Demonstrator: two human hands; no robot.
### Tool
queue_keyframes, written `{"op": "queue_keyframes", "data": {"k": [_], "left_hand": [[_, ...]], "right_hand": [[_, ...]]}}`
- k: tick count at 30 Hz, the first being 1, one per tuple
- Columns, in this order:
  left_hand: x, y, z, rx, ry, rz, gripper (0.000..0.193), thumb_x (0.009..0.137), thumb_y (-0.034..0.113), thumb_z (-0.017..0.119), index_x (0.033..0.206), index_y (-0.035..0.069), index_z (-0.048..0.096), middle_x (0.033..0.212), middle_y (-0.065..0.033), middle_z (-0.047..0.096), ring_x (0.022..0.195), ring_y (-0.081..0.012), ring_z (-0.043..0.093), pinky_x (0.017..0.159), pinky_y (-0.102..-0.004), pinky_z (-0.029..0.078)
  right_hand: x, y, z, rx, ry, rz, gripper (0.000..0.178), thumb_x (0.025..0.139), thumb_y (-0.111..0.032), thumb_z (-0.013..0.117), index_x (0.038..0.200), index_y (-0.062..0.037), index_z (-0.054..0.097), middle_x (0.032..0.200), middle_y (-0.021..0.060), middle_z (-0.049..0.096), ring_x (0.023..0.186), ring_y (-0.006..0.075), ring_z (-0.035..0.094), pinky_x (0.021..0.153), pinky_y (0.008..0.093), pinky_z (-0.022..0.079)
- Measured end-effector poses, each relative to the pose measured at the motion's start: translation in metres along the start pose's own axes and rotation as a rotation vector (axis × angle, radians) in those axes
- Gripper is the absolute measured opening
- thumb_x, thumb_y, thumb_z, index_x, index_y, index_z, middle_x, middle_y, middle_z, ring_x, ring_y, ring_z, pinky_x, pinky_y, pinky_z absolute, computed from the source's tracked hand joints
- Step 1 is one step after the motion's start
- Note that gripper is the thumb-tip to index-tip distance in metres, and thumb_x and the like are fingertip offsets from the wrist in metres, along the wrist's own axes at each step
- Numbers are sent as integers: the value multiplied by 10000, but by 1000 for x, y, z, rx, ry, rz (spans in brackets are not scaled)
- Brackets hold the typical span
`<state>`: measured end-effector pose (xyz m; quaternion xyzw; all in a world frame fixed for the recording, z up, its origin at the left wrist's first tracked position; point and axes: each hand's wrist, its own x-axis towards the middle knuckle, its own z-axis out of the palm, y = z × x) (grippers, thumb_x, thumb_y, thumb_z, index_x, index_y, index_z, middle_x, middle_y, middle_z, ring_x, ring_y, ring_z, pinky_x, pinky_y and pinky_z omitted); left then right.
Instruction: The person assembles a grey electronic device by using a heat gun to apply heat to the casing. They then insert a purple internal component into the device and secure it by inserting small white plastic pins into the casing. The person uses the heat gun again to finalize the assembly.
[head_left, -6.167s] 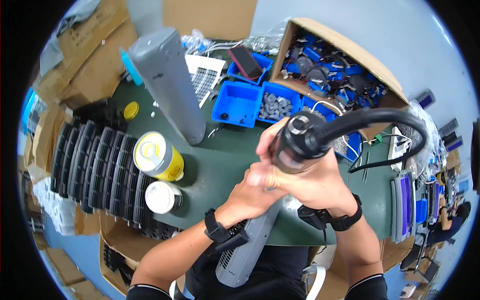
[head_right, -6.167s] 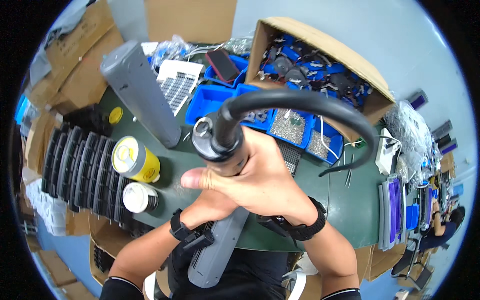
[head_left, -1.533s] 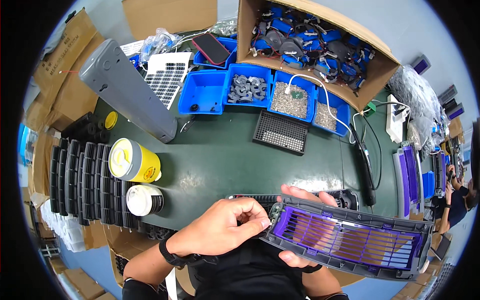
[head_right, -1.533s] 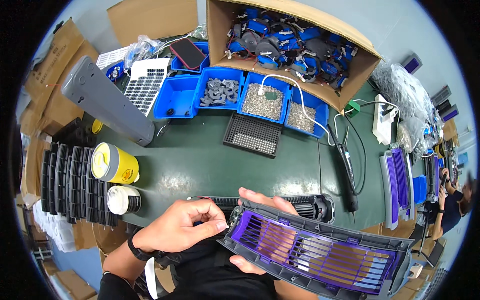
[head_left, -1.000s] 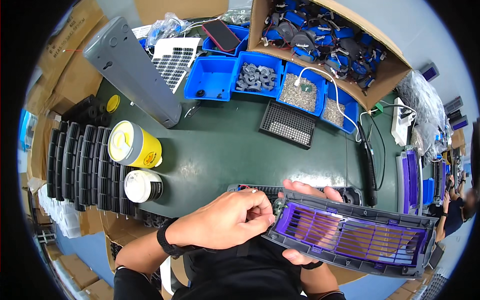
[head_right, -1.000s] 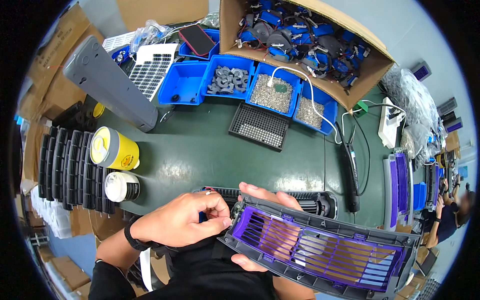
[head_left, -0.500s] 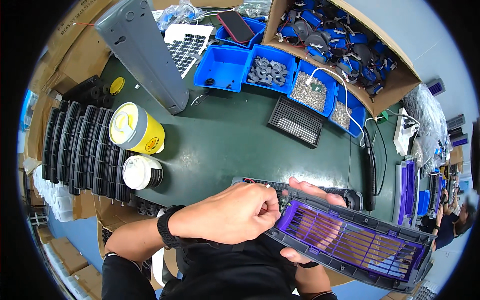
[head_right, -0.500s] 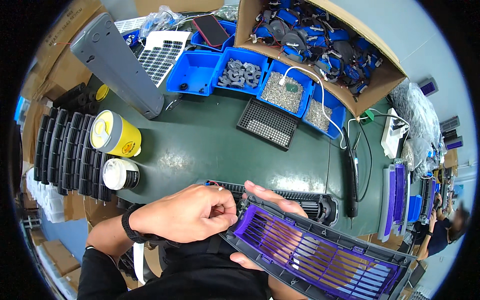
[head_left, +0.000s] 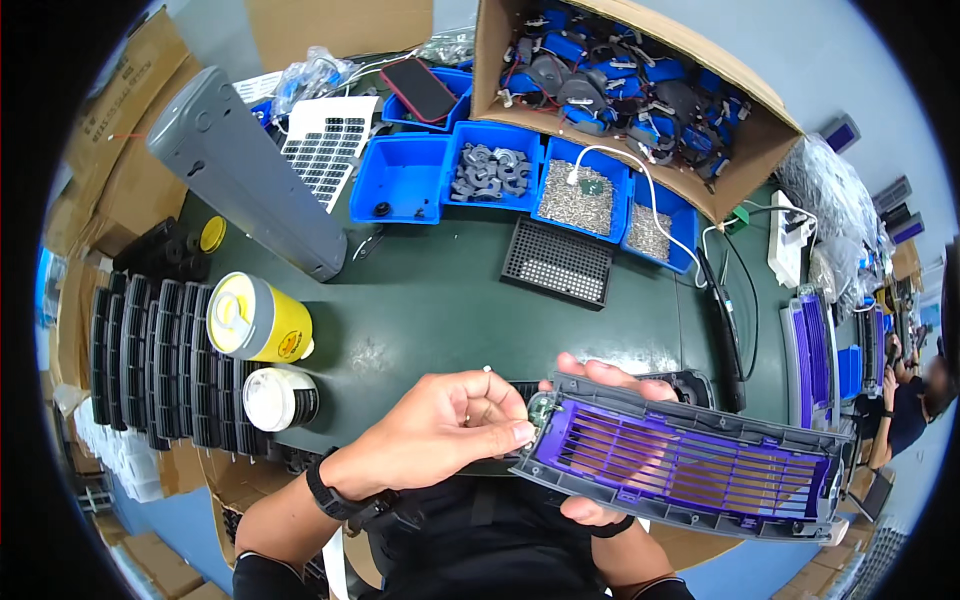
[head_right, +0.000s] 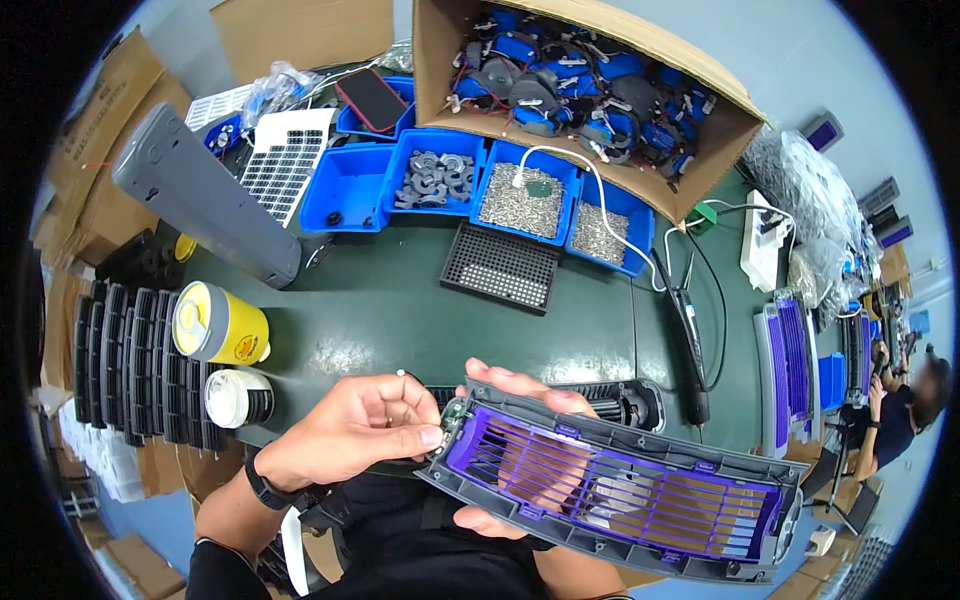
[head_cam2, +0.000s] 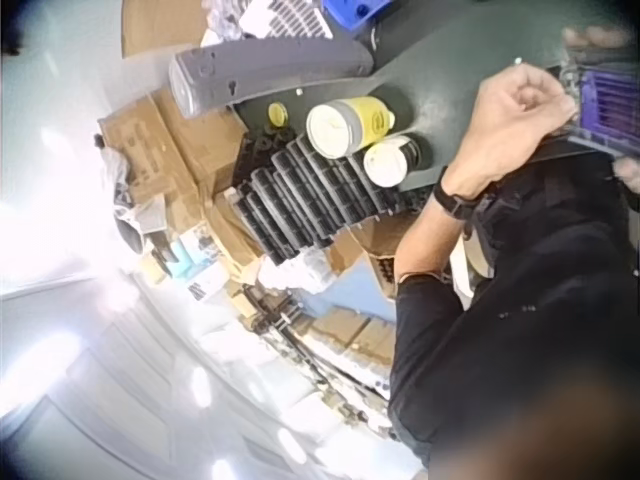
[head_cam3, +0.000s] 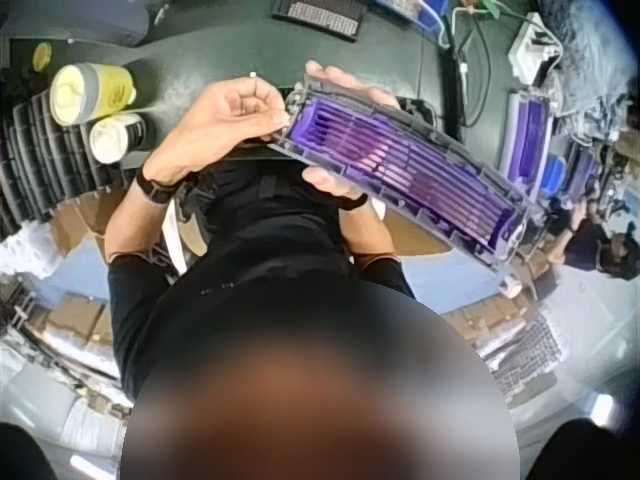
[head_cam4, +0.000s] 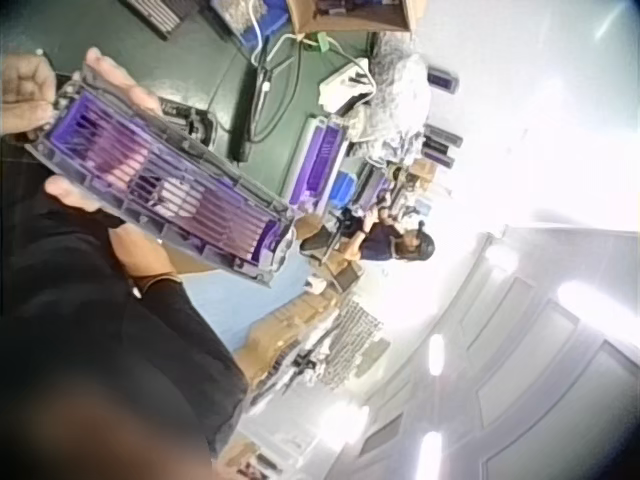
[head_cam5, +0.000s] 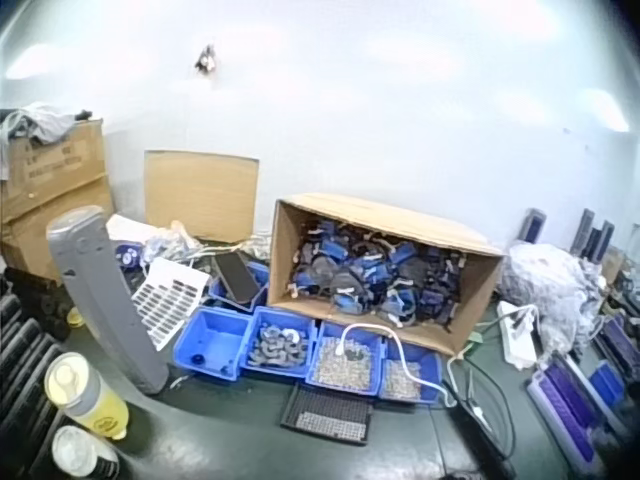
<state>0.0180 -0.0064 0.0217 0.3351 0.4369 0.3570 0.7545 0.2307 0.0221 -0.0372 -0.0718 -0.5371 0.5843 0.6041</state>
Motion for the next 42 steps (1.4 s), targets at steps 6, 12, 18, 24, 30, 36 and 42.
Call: {"op": "queue_keyframes", "data": {"k": [6, 12, 18, 24, 30, 36, 42], "left_hand": [[2, -2, -1, -2, 0, 12, 118, 999, 40, 733, 1068, 20, 639, 961, -30, 714, 868, -89, 664, 778, -270, 553], [5, -8, 4, -89, 6, 90, 211, 974, -24, 739, 1088, 40, 573, 947, -39, 696, 873, -86, 651, 768, -263, 545], [2, -9, 8, -69, 31, 88, 254, 984, -16, 729, 1131, 49, 533, 1005, -71, 724, 910, -107, 681, 817, -281, 573], [-9, 2, 11, 156, 196, 119, 404, 975, -16, 737, 1320, 15, 530, 1087, -120, 760, 1037, -153, 731, 927, -316, 603], [-14, -7, 7, 459, 308, 284, 246, 938, 1, 778, 1181, -17, 745, 1032, -104, 780, 1018, -160, 746, 905, -316, 601], [-5, -9, 6, 699, 260, 529, 135, 916, 48, 806, 1050, 34, 803, 1045, -101, 757, 947, -194, 724, 836, -325, 582], [0, -13, 1, 649, 149, 583, 119, 954, 67, 753, 1071, 46, 764, 1072, -98, 720, 953, -259, 708, 830, -353, 577]], "right_hand": [[0, -2, -4, -13, -18, 16, 1113, 705, -112, 990, 1571, -148, 291, 1525, 269, 470, 1442, 479, 475, 1150, 585, 480], [0, -7, -3, -52, -13, 36, 1100, 701, -114, 989, 1561, -142, 304, 1515, 265, 484, 1437, 478, 483, 1154, 578, 478], [-1, -3, -3, -43, 13, 21, 1101, 721, -154, 979, 1572, -140, 281, 1511, 269, 483, 1423, 471, 501, 1164, 587, 463], [-4, -6, -2, -84, 59, 59, 1113, 732, -153, 953, 1595, -138, 249, 1493, 270, 492, 1386, 458, 534, 1147, 594, 473], [-1, -3, -2, -167, -11, 15, 1112, 734, -153, 939, 1609, -135, 253, 1480, 265, 501, 1386, 463, 531, 1105, 569, 515], [-2, -3, 0, -142, 16, 48, 1116, 732, -151, 936, 1614, -139, 252, 1468, 263, 511, 1385, 470, 527, 1096, 574, 523], [-3, -4, 0, -160, 18, 47, 1122, 726, -161, 939, 1612, -134, 251, 1469, 265, 510, 1381, 473, 528, 1093, 580, 524]]}}
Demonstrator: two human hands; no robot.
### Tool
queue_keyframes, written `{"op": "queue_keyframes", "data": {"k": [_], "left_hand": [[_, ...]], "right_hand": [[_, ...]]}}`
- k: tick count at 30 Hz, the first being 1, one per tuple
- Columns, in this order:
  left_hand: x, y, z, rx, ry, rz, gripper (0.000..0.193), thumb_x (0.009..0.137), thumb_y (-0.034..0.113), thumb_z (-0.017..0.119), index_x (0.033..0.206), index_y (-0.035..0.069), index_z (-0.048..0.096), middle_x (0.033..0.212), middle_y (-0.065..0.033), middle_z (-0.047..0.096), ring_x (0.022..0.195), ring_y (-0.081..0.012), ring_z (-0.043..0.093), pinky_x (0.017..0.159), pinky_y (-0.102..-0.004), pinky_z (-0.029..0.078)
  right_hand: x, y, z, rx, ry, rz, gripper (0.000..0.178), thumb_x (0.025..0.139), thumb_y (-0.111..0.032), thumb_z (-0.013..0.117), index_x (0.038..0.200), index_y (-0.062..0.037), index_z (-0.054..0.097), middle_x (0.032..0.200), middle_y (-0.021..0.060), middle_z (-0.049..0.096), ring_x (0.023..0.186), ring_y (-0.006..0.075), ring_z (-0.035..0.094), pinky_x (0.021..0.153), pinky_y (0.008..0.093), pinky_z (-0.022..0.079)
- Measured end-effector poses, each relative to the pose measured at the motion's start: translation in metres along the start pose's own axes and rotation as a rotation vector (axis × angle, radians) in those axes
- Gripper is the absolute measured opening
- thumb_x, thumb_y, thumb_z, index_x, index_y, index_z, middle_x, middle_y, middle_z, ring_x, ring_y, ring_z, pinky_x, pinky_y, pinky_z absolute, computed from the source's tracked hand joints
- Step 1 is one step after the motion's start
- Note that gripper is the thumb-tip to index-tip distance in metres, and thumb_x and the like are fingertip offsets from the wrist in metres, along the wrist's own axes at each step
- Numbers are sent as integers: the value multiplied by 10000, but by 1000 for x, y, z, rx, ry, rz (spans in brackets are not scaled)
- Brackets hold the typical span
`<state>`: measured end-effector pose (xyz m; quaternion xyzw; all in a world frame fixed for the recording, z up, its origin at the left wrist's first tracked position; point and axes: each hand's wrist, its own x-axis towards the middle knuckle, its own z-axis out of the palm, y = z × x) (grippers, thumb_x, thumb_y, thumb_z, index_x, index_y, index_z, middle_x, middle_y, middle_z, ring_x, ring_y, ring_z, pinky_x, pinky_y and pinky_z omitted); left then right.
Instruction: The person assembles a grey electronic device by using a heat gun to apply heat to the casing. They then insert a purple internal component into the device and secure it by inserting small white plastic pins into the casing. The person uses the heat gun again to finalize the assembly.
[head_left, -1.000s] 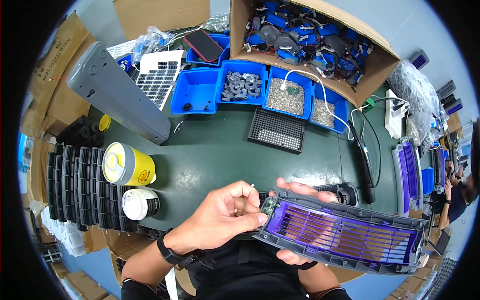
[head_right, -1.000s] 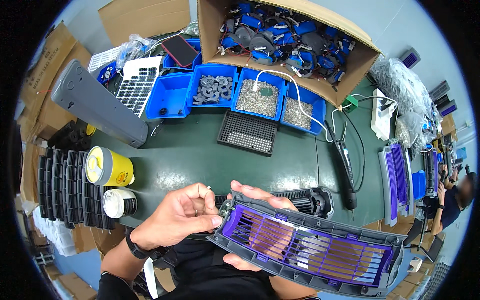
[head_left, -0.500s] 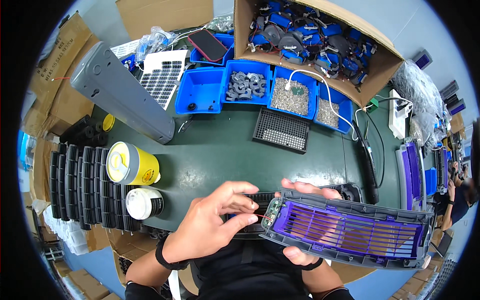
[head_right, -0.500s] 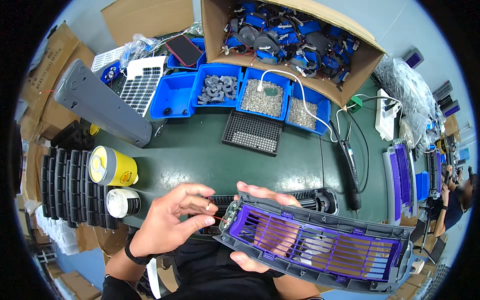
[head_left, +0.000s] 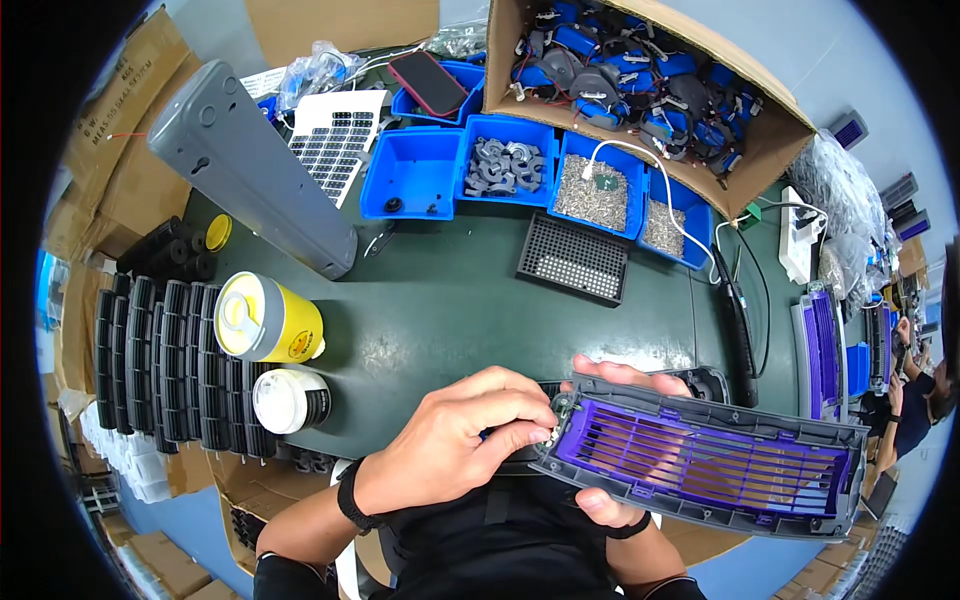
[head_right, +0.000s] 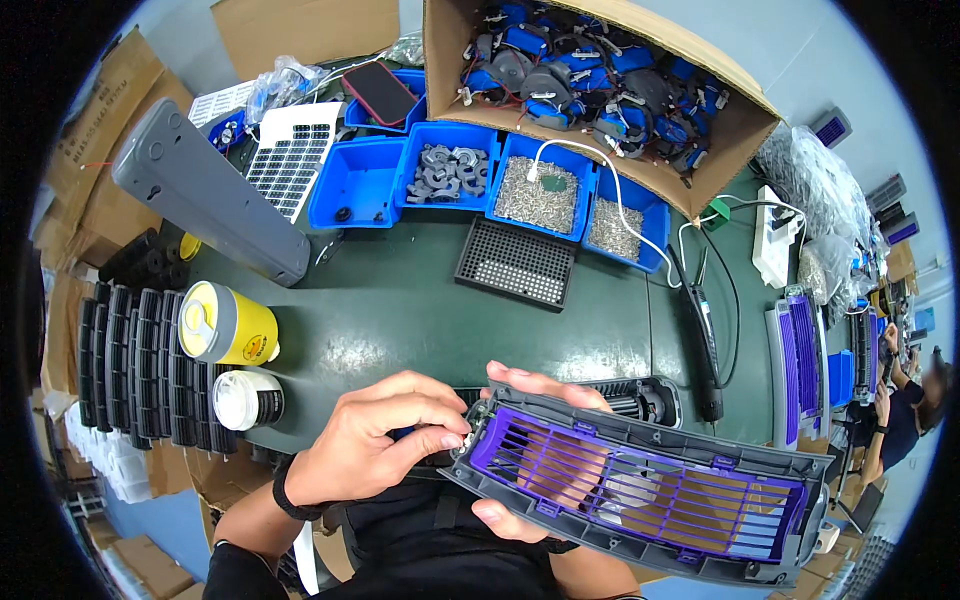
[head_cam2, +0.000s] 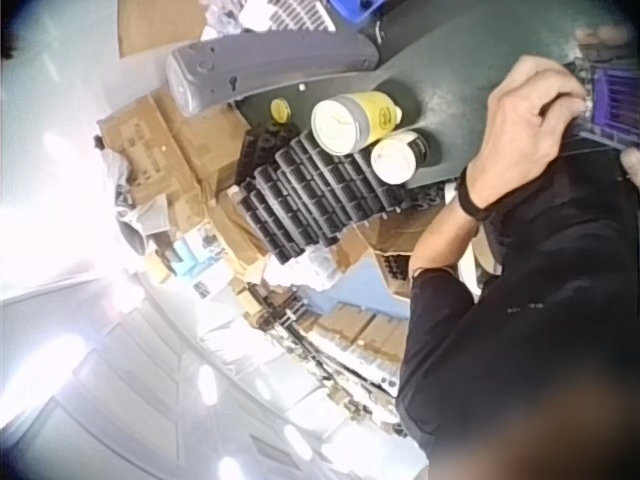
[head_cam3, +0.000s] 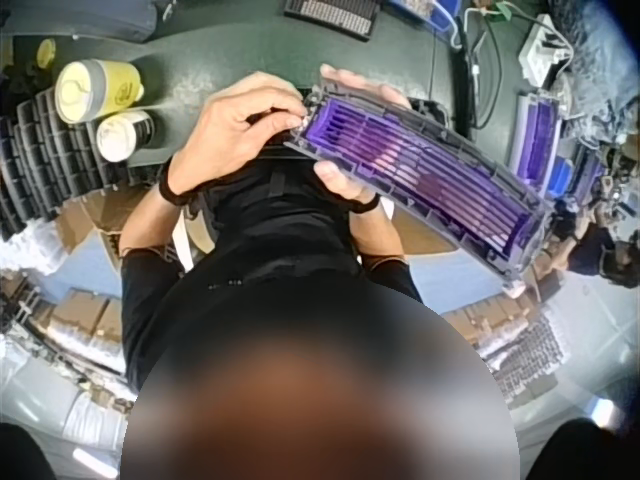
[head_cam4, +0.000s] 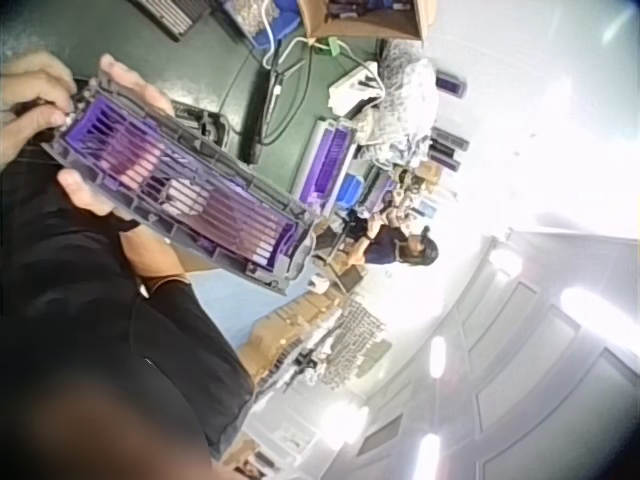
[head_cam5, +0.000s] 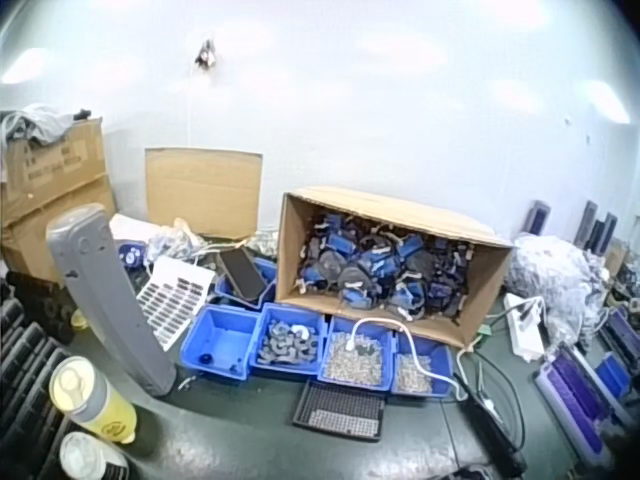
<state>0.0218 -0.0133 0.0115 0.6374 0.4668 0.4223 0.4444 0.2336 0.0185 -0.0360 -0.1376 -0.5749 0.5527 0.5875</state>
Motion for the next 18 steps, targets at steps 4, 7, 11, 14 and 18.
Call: {"op": "queue_keyframes", "data": {"k": [4, 7, 11, 14, 18], "left_hand": [[1, -2, -2, -33, -43, -13, 119, 954, 64, 746, 1072, 50, 751, 1073, -96, 722, 925, -269, 699, 818, -362, 570], [4, -7, -7, 133, -53, 128, 98, 958, 80, 745, 1051, 48, 744, 1057, -100, 719, 898, -272, 682, 805, -380, 558], [5, -6, -6, 106, -6, 48, 77, 970, 65, 750, 1037, 30, 736, 1022, -109, 711, 898, -218, 683, 809, -352, 544], [4, 0, -3, 41, 19, -55, 86, 996, 56, 715, 1069, 18, 693, 987, -109, 684, 876, -216, 675, 801, -344, 540], [6, -1, -1, 106, 0, -28, 95, 1013, 50, 687, 1099, 19, 663, 957, -100, 644, 839, -204, 663, 771, -331, 533]], "right_hand": [[-2, 0, 0, -8, 6, 13, 1122, 725, -167, 941, 1609, -136, 252, 1470, 263, 511, 1378, 475, 530, 1086, 582, 527], [-2, -2, 2, 5, 32, 28, 1108, 729, -172, 942, 1603, -133, 262, 1466, 261, 516, 1370, 482, 535, 1082, 583, 528], [-1, -2, 5, 29, 63, 40, 1093, 733, -184, 945, 1593, -127, 274, 1457, 257, 523, 1361, 491, 541, 1083, 585, 526], [0, -3, 4, 20, 44, 40, 1100, 729, -195, 952, 1592, -125, 274, 1453, 256, 526, 1360, 492, 542, 1087, 588, 520], [-4, -5, 6, 47, 67, 65, 1103, 722, -200, 959, 1585, -113, 277, 1447, 255, 528, 1359, 490, 544, 1103, 601, 506]]}}
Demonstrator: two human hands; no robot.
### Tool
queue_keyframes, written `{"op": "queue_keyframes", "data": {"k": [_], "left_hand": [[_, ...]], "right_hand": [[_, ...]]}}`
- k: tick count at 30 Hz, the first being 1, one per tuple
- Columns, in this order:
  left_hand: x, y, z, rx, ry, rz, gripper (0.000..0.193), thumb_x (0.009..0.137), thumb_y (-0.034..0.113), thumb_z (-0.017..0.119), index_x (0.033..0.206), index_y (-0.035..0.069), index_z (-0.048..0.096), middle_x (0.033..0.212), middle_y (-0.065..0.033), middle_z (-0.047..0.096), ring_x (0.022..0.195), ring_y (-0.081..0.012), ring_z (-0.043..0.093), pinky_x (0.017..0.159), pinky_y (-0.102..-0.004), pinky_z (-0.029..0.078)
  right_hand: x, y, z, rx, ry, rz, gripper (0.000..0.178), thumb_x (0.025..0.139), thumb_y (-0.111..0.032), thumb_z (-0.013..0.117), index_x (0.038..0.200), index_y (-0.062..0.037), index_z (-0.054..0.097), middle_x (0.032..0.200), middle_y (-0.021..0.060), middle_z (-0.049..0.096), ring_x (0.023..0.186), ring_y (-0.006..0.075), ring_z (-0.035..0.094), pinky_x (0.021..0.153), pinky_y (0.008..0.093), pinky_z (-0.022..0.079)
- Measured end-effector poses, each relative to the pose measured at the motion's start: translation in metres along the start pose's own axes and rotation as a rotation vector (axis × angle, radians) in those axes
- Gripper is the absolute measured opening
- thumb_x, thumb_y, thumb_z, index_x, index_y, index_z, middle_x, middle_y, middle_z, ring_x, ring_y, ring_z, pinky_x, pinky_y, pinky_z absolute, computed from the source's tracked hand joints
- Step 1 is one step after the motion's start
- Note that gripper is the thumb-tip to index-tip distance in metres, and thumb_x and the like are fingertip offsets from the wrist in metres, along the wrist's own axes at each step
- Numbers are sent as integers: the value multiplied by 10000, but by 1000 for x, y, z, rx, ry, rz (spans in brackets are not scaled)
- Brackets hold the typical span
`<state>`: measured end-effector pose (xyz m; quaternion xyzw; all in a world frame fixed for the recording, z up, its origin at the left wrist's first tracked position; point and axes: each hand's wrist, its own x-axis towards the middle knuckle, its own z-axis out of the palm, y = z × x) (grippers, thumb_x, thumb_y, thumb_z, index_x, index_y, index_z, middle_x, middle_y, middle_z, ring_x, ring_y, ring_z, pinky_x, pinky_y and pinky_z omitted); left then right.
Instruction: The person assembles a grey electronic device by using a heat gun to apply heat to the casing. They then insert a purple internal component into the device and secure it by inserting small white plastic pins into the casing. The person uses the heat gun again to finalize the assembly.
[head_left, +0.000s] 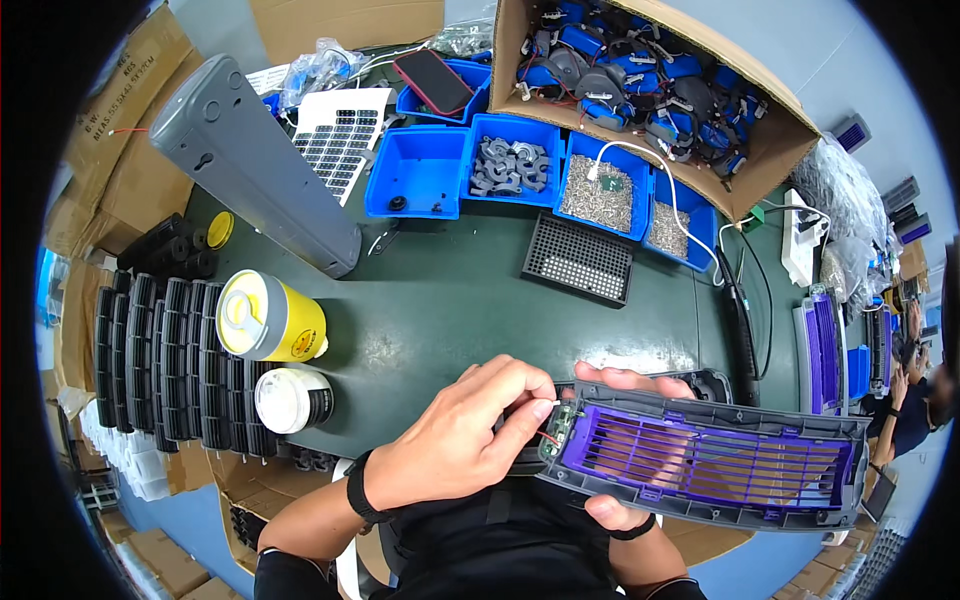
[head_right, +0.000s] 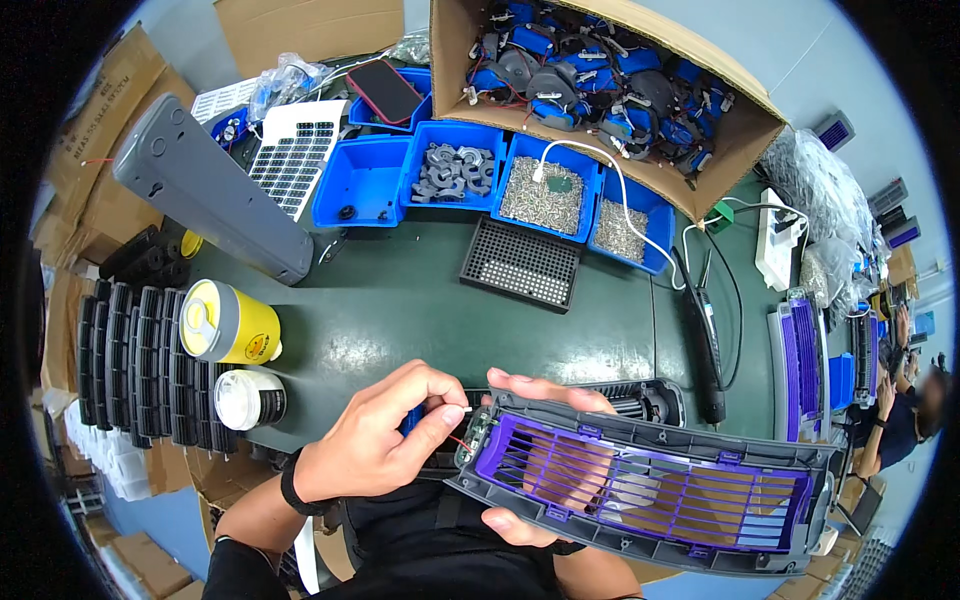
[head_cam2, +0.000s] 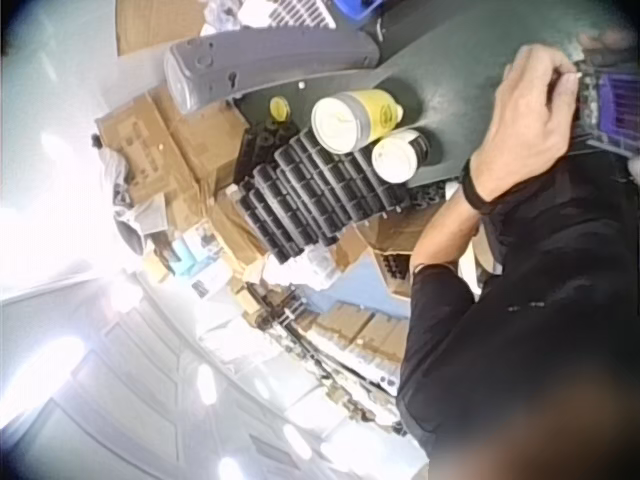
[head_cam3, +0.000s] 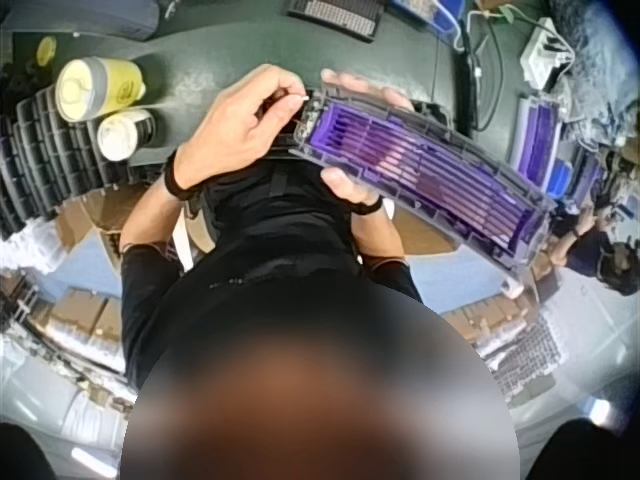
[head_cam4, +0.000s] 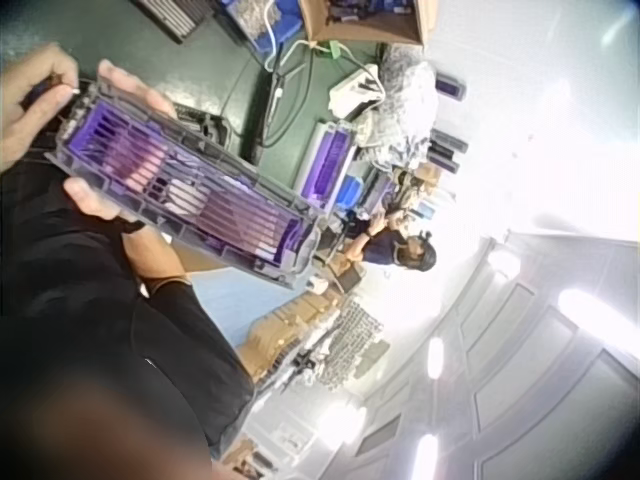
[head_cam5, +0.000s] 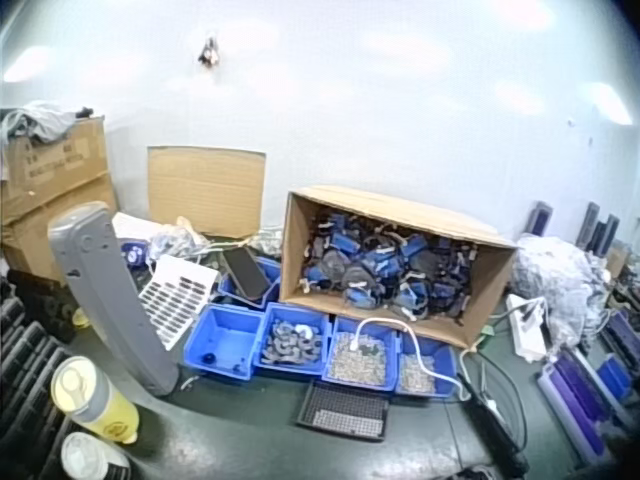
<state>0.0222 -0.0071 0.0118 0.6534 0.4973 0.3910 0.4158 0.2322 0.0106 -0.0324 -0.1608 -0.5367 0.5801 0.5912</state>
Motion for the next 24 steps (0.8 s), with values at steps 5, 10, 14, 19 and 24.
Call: {"op": "queue_keyframes", "data": {"k": [5, 10, 14, 19, 24], "left_hand": [[1, -6, 4, 45, -6, 45, 71, 1014, 49, 684, 1081, 27, 673, 930, -88, 589, 801, -197, 628, 740, -329, 520], [0, -7, 4, 101, -11, 38, 44, 993, 45, 704, 1035, 42, 692, 910, -92, 568, 809, -230, 601, 729, -341, 511], [0, -6, 3, 206, -10, 107, 88, 943, 0, 716, 1013, 52, 697, 931, -98, 580, 839, -275, 599, 782, -382, 495], [0, -5, 2, 327, -11, 179, 172, 854, -52, 736, 976, 61, 692, 939, -80, 572, 875, -292, 590, 837, -403, 448], [-1, -6, 5, 369, 18, 249, 221, 792, -91, 719, 951, 57, 678, 934, -84, 558, 883, -296, 582, 827, -400, 437]], "right_hand": [[0, 2, 0, 9, -40, -17, 1069, 721, -192, 959, 1558, -92, 302, 1433, 258, 537, 1358, 468, 553, 1128, 625, 482], [6, -1, 0, -26, -111, -31, 1048, 709, -177, 969, 1537, -84, 334, 1422, 256, 558, 1365, 445, 559, 1152, 615, 461], [9, -5, 0, -46, -158, -14, 1043, 701, -171, 980, 1529, -84, 352, 1423, 256, 566, 1367, 446, 561, 1162, 584, 459], [8, -6, 4, -61, -162, 17, 1033, 711, -160, 982, 1528, -87, 354, 1431, 257, 568, 1371, 435, 562, 1163, 550, 465], [6, -10, 4, -83, -167, 83, 1042, 705, -158, 991, 1525, -87, 351, 1444, 257, 563, 1384, 410, 557, 1165, 528, 468]]}}
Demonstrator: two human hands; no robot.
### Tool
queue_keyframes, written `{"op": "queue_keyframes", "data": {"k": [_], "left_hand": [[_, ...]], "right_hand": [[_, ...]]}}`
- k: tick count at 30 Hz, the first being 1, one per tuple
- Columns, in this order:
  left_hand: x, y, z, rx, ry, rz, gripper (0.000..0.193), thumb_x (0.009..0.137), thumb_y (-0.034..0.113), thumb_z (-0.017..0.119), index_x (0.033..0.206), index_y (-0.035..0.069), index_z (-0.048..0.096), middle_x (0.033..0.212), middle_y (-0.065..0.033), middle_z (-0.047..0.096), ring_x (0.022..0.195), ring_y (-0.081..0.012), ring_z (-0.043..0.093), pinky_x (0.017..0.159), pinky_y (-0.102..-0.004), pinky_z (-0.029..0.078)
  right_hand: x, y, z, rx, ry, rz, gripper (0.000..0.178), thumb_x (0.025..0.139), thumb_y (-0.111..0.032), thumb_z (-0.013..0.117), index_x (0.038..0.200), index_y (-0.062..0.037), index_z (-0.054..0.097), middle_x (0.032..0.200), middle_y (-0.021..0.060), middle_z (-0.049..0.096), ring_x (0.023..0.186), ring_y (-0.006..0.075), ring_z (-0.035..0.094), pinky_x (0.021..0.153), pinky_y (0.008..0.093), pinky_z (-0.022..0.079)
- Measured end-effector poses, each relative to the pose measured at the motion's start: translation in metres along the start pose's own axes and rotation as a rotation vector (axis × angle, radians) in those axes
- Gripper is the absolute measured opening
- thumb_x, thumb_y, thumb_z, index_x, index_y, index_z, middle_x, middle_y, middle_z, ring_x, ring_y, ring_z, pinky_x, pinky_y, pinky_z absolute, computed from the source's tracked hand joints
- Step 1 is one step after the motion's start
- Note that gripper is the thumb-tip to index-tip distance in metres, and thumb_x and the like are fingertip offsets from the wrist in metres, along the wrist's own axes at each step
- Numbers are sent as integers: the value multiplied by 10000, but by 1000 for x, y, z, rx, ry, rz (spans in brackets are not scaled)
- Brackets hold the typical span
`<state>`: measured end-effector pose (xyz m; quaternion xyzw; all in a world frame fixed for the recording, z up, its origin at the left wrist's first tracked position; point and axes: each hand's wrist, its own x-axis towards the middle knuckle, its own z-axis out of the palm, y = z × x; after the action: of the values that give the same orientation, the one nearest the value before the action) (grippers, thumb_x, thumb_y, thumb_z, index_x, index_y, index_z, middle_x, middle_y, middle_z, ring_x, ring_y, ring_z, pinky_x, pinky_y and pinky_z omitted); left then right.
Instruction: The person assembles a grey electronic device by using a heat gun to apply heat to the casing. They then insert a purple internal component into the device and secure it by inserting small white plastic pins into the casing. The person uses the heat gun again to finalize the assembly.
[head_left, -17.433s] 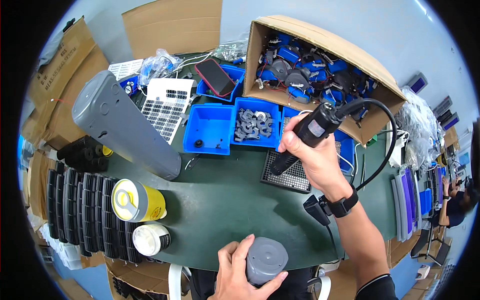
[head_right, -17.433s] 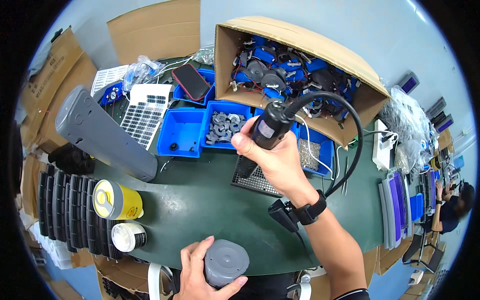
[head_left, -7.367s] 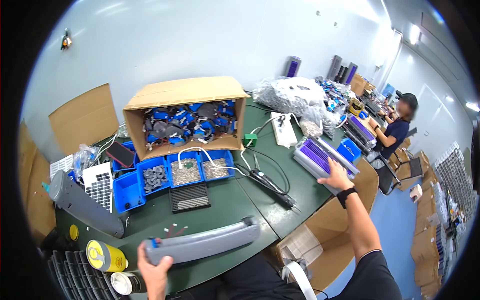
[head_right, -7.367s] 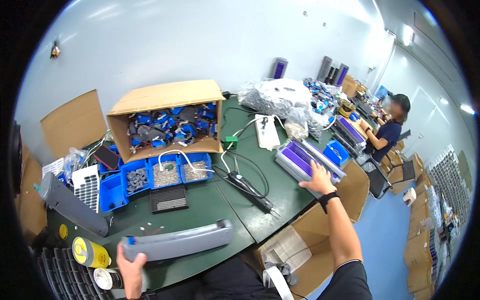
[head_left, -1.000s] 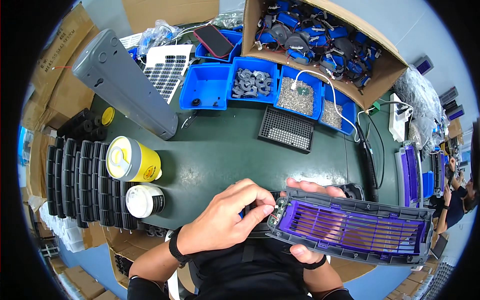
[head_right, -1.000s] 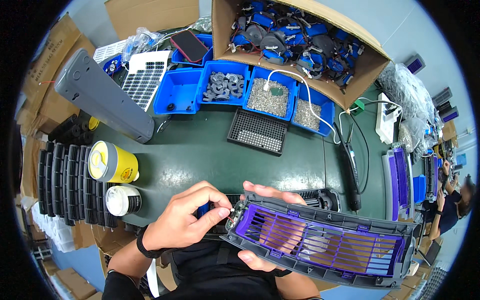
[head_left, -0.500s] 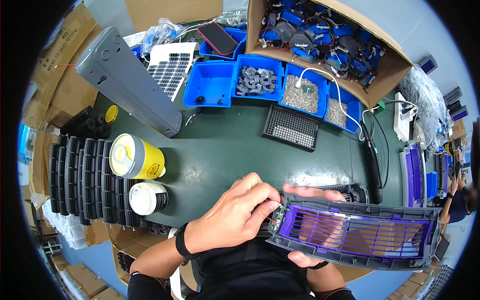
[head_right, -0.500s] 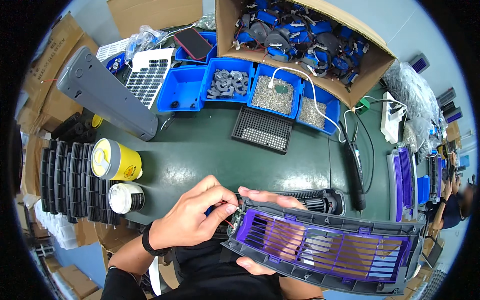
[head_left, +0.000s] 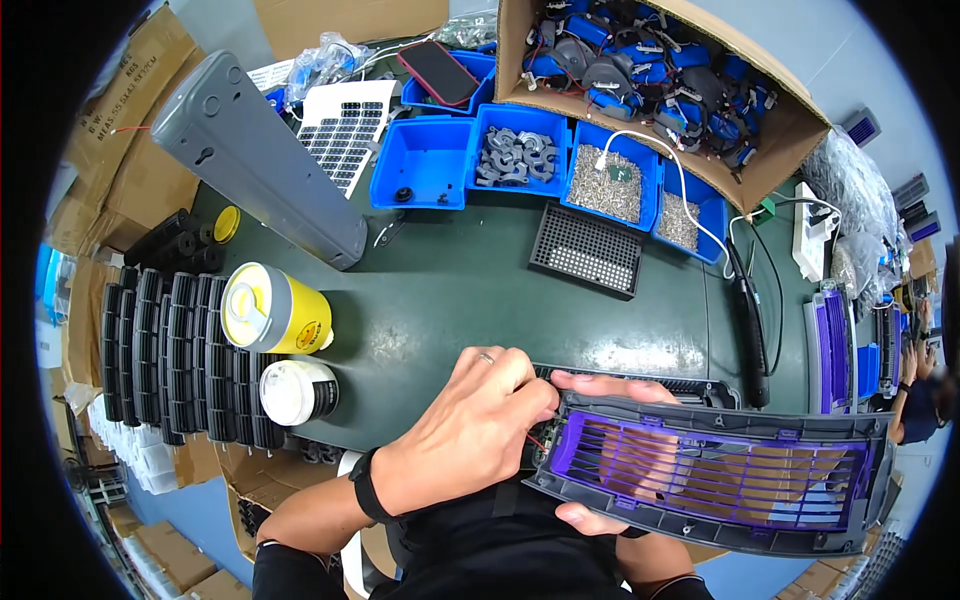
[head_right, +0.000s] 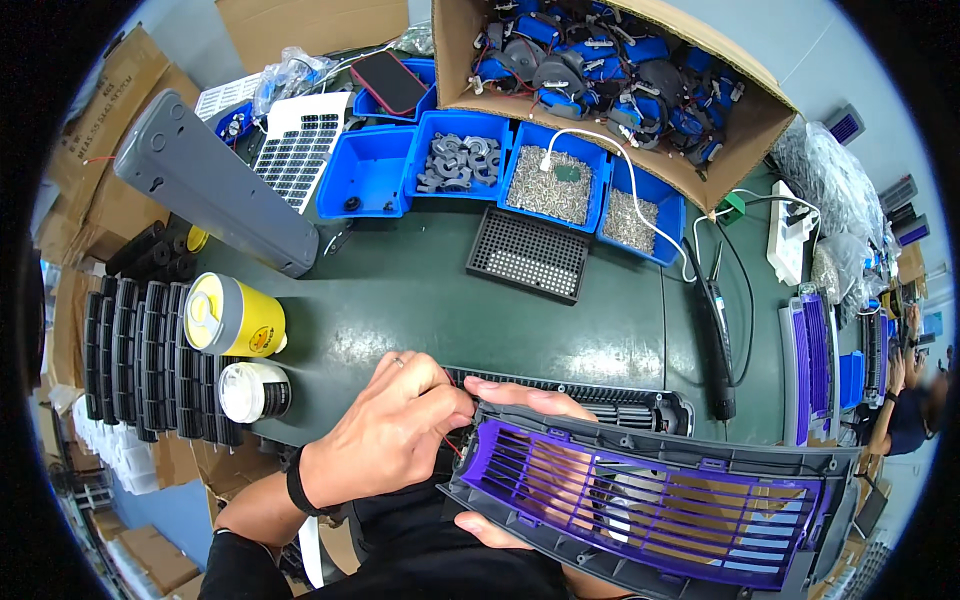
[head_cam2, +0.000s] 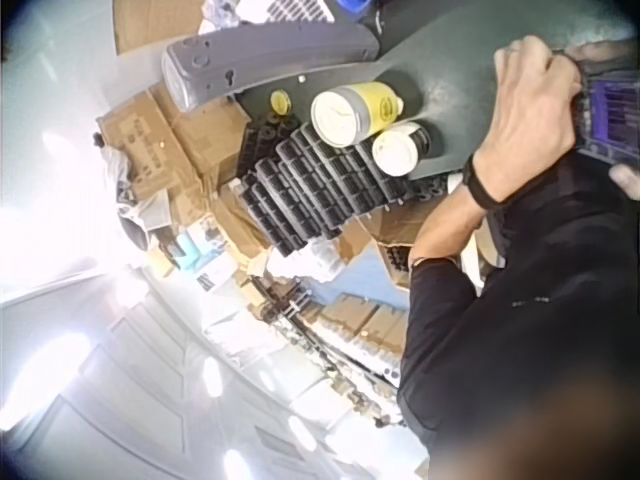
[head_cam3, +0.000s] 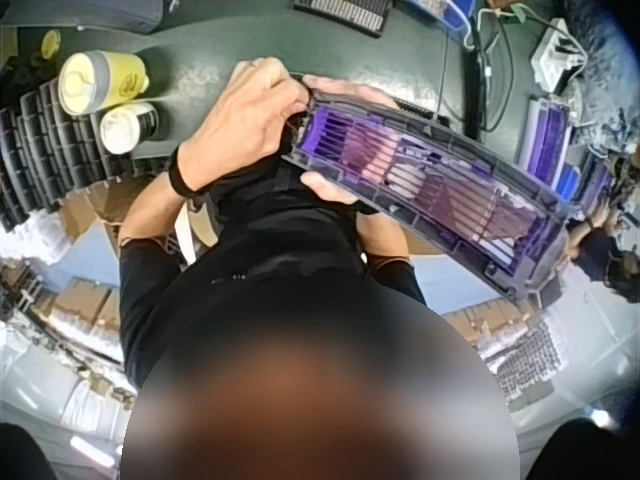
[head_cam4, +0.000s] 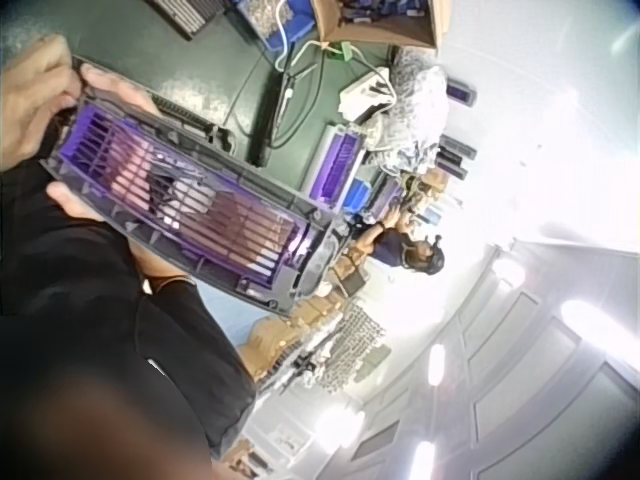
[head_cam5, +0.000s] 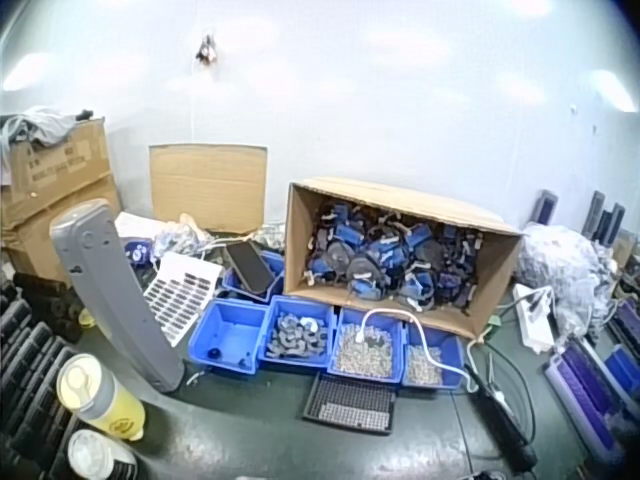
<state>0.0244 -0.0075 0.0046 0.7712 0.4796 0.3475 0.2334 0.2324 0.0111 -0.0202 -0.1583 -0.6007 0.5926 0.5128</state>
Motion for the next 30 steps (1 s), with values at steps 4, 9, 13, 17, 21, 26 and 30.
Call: {"op": "queue_keyframes", "data": {"k": [4, 9, 13, 17, 21, 26, 30], "left_hand": [[2, 2, -2, 11, 2, 11, 245, 766, -112, 697, 944, 54, 673, 927, -91, 554, 888, -298, 587, 841, -409, 442], [-1, 2, -1, 33, 6, 8, 246, 756, -113, 695, 940, 48, 670, 917, -92, 557, 884, -299, 594, 863, -413, 448], [-1, 2, -1, 37, 20, 15, 255, 748, -119, 691, 939, 47, 669, 916, -92, 560, 879, -299, 595, 865, -413, 448], [0, 3, -1, 35, 22, 19, 259, 740, -123, 688, 934, 48, 667, 912, -92, 556, 876, -300, 595, 866, -413, 449], [-1, 2, -1, 39, 27, 23, 267, 727, -125, 686, 929, 47, 663, 907, -90, 551, 870, -300, 594, 867, -413, 449], [-1, 4, -2, 70, 30, 32, 278, 710, -126, 681, 923, 51, 658, 902, -86, 548, 866, -298, 594, 872, -415, 448], [1, 4, 1, 103, 54, 35, 269, 701, -125, 676, 899, 54, 643, 897, -79, 548, 857, -296, 587, 865, -415, 443]], "right_hand": [[-1, -2, 1, -7, 9, 18, 1039, 704, -153, 991, 1520, -84, 351, 1445, 259, 563, 1395, 402, 550, 1172, 518, 464], [1, -2, 3, 2, 11, 4, 1032, 706, -152, 989, 1517, -77, 355, 1453, 262, 558, 1395, 402, 551, 1180, 516, 458], [1, -3, 2, 7, 11, 15, 1028, 700, -167, 992, 1510, -67, 368, 1450, 268, 564, 1396, 402, 550, 1184, 520, 452], [0, -1, 2, 33, 25, 14, 1025, 697, -180, 993, 1508, -66, 376, 1446, 275, 571, 1402, 400, 545, 1187, 518, 448], [0, 0, 2, -1, 21, 28, 1022, 700, -183, 991, 1509, -67, 378, 1451, 280, 568, 1405, 400, 542, 1187, 514, 447], [1, -2, 2, -26, 8, 29, 1010, 710, -182, 987, 1507, -64, 379, 1454, 288, 563, 1409, 398, 538, 1182, 511, 448], [2, -2, 2, -16, 4, 24, 1003, 710, -180, 988, 1504, -63, 387, 1459, 293, 556, 1406, 395, 538, 1173, 511, 452]]}}
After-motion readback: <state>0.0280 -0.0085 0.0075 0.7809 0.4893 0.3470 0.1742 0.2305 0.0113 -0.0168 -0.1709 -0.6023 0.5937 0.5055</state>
